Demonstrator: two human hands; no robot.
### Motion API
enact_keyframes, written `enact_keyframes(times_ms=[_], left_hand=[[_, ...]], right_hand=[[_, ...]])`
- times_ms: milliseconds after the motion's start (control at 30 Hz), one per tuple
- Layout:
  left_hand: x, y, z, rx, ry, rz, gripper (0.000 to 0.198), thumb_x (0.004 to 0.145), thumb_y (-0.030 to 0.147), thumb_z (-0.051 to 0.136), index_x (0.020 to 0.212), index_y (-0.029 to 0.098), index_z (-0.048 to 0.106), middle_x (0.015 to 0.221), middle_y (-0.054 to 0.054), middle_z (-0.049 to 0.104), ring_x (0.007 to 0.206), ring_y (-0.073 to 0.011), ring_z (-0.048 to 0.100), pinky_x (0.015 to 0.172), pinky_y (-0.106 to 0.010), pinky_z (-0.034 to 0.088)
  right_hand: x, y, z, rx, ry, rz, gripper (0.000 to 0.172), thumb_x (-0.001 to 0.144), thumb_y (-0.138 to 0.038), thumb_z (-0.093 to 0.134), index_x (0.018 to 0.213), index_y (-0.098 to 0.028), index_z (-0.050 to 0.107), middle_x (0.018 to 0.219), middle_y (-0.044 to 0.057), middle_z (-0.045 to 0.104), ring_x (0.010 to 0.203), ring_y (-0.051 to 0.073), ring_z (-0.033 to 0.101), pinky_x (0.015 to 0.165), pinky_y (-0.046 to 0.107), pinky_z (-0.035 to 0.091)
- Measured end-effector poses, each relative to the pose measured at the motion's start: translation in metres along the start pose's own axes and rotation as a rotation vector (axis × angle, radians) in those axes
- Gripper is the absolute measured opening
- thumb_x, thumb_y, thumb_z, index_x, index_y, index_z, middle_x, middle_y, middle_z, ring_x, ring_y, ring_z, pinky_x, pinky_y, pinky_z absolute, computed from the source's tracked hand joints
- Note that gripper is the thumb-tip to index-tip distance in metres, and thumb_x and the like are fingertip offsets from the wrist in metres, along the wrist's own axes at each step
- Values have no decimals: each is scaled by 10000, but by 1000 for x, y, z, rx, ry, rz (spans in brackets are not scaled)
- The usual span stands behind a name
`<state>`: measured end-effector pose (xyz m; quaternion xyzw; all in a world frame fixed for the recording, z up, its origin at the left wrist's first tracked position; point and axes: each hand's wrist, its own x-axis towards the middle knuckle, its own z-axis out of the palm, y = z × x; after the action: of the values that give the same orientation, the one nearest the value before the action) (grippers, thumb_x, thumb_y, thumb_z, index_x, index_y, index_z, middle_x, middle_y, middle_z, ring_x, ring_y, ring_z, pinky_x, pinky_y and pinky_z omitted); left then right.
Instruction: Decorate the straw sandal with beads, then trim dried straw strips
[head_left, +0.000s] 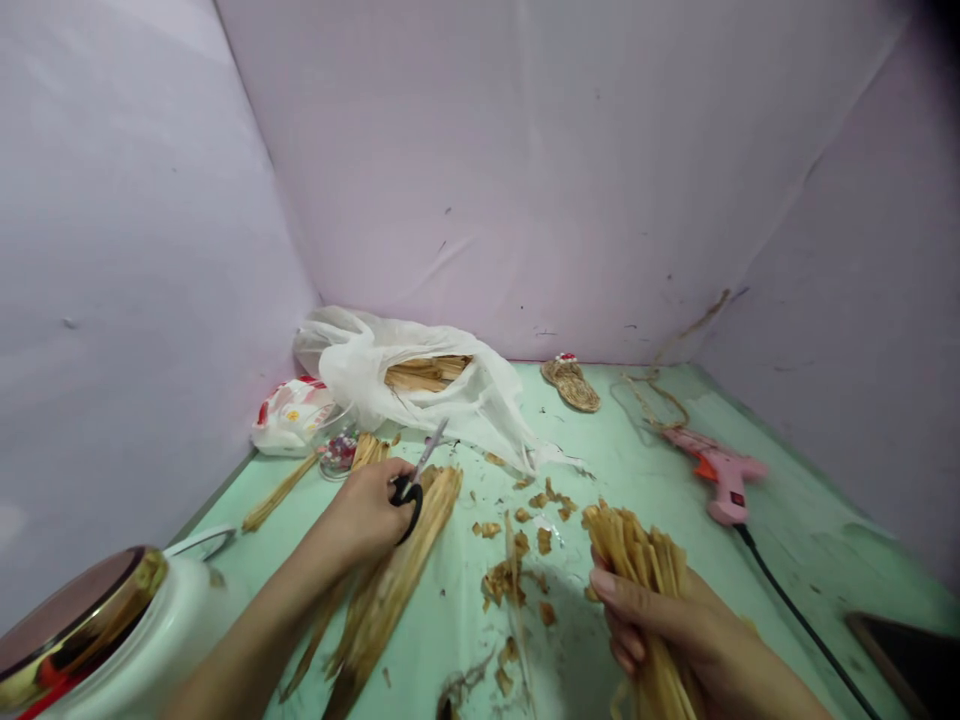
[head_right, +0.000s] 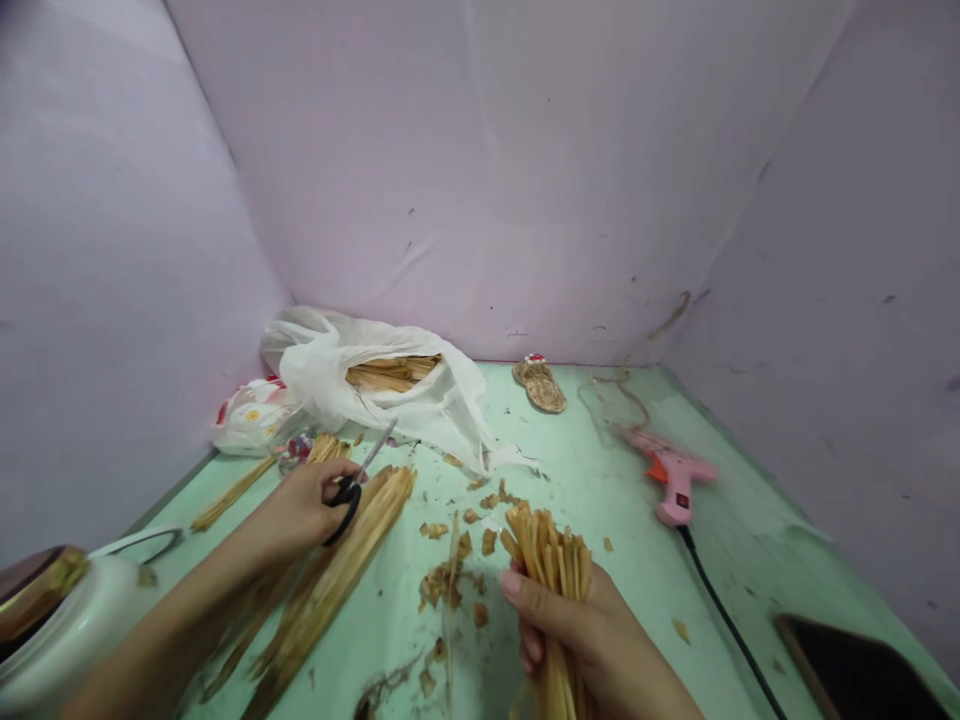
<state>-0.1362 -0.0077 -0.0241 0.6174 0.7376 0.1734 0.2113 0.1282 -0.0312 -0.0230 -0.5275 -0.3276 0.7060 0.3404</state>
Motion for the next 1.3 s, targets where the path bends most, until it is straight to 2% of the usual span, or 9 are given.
enact_keyframes(times_ms=[267,433,600,667,767,867,1000,1133,1300], left_hand=[[6,-8,7,331,41,-143,285,637,159,499,899,213,597,826,-111,673,799,-320,610,568,-318,359],[12,-13,14,336,-8,-136,253,657,186,512,878,246,618,883,-73,692,827,-265,628,564,-277,370],[-6,4,-15,344,118,-175,318,705,242,464,999,252,585,859,-75,687,808,-284,621,589,-306,381],[-18,16,-29,189,198,-144,362,668,246,506,1022,249,578,839,-48,680,791,-253,615,616,-293,400],[-31,35,-35,-381,171,-129,411,601,265,586,1005,196,560,614,19,609,582,-170,567,519,-236,390],[-37,49,-14,-849,69,-212,465,528,211,650,972,173,517,515,76,533,454,-93,467,458,-190,346],[-46,61,36,-1178,-63,-259,467,571,183,657,997,185,464,595,54,570,483,-76,486,460,-173,334],[-60,72,71,-1253,-96,-282,466,556,253,715,945,192,465,578,56,548,454,-89,497,436,-188,340],[-72,81,83,-1167,-79,-258,404,528,256,739,846,191,499,540,56,553,454,-92,493,462,-196,379]], right_hand=[[1,2,-2,-17,-18,-10,317,547,-404,750,610,-177,538,381,-65,471,408,72,423,450,188,340],[0,1,0,-15,-6,-12,317,555,-407,745,666,-176,559,384,-68,476,408,69,431,449,181,340],[1,2,-2,-13,-9,5,329,550,-406,749,689,-173,563,391,-72,471,408,69,419,448,187,351],[2,2,-4,-15,-11,13,316,563,-398,745,690,-168,569,398,-69,474,418,69,424,448,184,350],[2,3,-3,4,-15,25,293,577,-375,746,697,-172,574,407,-68,486,424,69,432,444,178,355],[2,6,2,81,-13,33,290,551,-343,772,694,-174,586,493,-46,558,469,86,491,456,188,397],[4,12,10,196,-76,-33,318,544,-343,783,758,-153,645,760,43,671,715,180,618,580,252,477],[6,16,16,258,-278,-51,383,606,-392,748,870,-131,651,693,63,676,654,198,638,628,302,480],[6,18,19,281,-334,-79,323,574,-322,781,812,-144,655,635,23,642,578,174,613,615,304,478]])
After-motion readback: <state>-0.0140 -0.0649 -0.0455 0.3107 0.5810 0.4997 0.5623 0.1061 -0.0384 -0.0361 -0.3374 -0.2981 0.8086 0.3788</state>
